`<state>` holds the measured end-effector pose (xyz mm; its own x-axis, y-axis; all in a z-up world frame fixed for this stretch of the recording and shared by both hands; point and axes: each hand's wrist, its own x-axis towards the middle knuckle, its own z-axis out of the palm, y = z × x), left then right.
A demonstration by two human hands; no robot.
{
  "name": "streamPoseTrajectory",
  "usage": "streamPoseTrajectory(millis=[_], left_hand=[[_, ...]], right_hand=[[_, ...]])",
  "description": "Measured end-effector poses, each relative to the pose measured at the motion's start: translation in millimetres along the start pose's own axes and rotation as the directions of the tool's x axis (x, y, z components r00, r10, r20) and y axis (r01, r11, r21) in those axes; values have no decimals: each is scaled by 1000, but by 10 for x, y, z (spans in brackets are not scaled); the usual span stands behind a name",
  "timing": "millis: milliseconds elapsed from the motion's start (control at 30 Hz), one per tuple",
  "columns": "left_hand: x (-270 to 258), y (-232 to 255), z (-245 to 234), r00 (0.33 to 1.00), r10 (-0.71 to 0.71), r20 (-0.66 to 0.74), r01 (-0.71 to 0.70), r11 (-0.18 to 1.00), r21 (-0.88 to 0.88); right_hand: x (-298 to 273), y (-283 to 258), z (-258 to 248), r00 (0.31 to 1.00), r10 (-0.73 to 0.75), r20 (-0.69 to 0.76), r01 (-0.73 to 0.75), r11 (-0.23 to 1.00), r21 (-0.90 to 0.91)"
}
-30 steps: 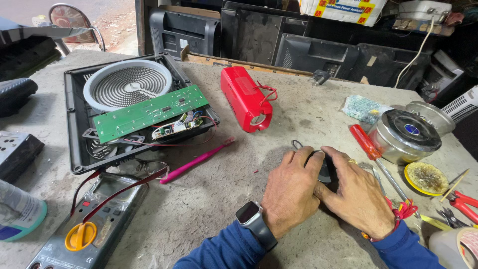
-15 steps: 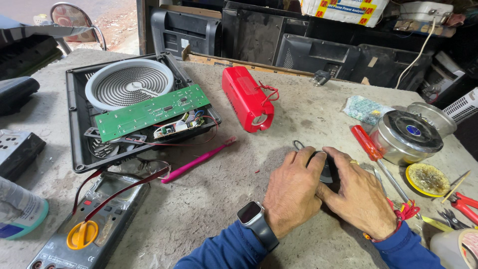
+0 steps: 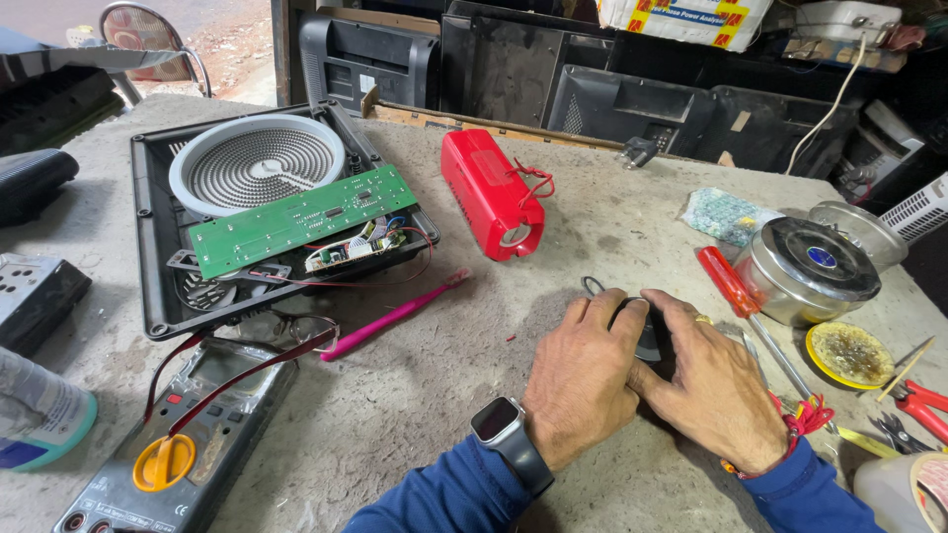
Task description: The person disassembles a red portable speaker by prying off the back cover with a screwdriver. They then use a small green tool to manipulate components inside the speaker's circular opening.
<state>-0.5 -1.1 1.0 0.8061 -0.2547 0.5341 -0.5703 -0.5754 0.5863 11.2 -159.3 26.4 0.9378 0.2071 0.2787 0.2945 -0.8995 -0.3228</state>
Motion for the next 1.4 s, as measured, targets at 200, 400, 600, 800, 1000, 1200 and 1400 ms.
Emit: streamPoseTrajectory(millis=[200, 400, 600, 800, 1000, 1200, 1400], left_hand=[[-7, -9, -6, 1000, 19, -22, -19, 1000, 3], [0, -15, 4, 999, 26, -23, -27, 1000, -1], [-7, -22, 8, 999, 31, -21, -31, 999, -18], [-15, -20, 10, 998, 46, -39, -46, 999, -8], [14, -22, -17, 998, 46, -49, -45, 998, 32], [61, -116, -4, 985, 59, -160, -50, 997, 54], [263, -459, -80, 968, 137, -211, -51, 928, 369]], right_hand=[[11, -27, -16, 980, 168, 104, -161, 985, -69], [11, 4, 0, 996, 74, 42, -73, 997, -22], [1, 16, 7, 1000, -4, -1, 4, 1000, -11], [5, 0, 0, 998, 54, 33, -53, 998, -33], [71, 174, 134, 988, 153, 14, -153, 970, 188], [549, 774, 178, 862, -68, -503, 99, 994, 35], [716, 1073, 287, 914, 121, -388, -136, 991, -11]])
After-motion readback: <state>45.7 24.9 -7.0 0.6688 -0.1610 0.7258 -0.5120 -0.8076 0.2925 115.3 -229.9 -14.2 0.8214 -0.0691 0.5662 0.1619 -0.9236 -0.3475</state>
